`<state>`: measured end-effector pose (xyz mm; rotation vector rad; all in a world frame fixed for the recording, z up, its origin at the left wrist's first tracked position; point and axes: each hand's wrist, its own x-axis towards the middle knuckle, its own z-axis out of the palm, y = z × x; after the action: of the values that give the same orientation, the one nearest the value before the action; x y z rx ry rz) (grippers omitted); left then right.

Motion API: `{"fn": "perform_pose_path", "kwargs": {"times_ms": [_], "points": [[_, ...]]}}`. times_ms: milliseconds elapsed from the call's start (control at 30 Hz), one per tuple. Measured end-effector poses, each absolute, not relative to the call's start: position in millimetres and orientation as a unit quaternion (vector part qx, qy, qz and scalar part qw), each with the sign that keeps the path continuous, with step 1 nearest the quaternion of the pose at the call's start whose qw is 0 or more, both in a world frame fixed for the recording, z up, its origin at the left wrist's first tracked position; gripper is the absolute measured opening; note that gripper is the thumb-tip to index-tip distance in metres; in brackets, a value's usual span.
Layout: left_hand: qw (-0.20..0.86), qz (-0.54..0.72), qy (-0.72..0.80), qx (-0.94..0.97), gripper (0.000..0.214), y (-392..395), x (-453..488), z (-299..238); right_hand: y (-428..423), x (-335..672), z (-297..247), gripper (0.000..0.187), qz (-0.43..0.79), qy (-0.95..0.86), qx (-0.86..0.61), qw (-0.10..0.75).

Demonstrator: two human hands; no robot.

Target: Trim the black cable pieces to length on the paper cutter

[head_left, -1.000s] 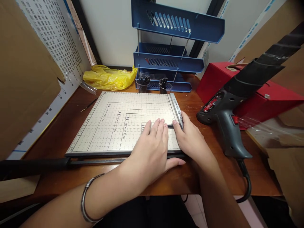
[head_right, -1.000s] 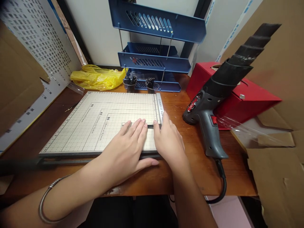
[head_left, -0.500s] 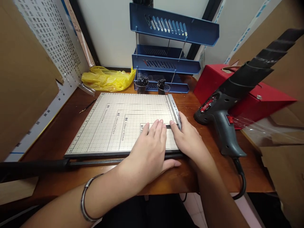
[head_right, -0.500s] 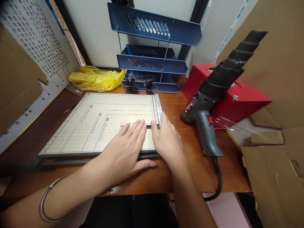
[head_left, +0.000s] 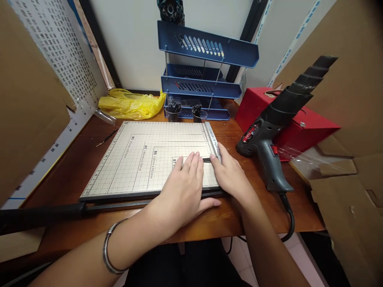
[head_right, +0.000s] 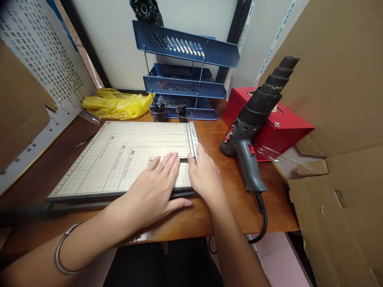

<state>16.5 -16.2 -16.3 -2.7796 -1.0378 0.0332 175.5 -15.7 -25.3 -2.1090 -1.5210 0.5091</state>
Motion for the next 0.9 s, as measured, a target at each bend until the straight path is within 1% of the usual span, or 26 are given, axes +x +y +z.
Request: {"fn": "perform_pose_path", "kwargs": {"times_ms": [133,333,467,567,733,900], "points": [[0.086,0.017,-0.349,-0.933,0.108,-16.5,16.2,-15.4,-16.8,174.6,-24.4,0.065,0.181,-0.555,-0.771,0.253],[0.094,-0.002,-0.35,-0.932,0.108,-17.3,16.1,-18.2,-17.1,170.8,-20.7,0.07,0.17,-0.551,-0.789,0.213],[0.094,-0.013,-0.347,-0.933,0.106,-17.0,16.0,-19.5,-17.9,172.1,-22.9,0.065,0.158,-0.557,-0.785,0.219],[0.094,-0.011,-0.345,-0.934,0.106,-17.1,16.3,-19.1,-17.6,172.3,-23.3,0.065,0.156,-0.554,-0.787,0.224],[0.087,0.01,-0.348,-0.934,0.107,-17.6,16.2,-16.8,-15.5,168.9,-19.8,0.067,0.152,-0.541,-0.801,0.207],[0.083,0.017,-0.349,-0.933,0.107,-17.0,16.5,-14.8,-16.3,167.8,-16.5,0.062,0.155,-0.538,-0.802,0.206]]}}
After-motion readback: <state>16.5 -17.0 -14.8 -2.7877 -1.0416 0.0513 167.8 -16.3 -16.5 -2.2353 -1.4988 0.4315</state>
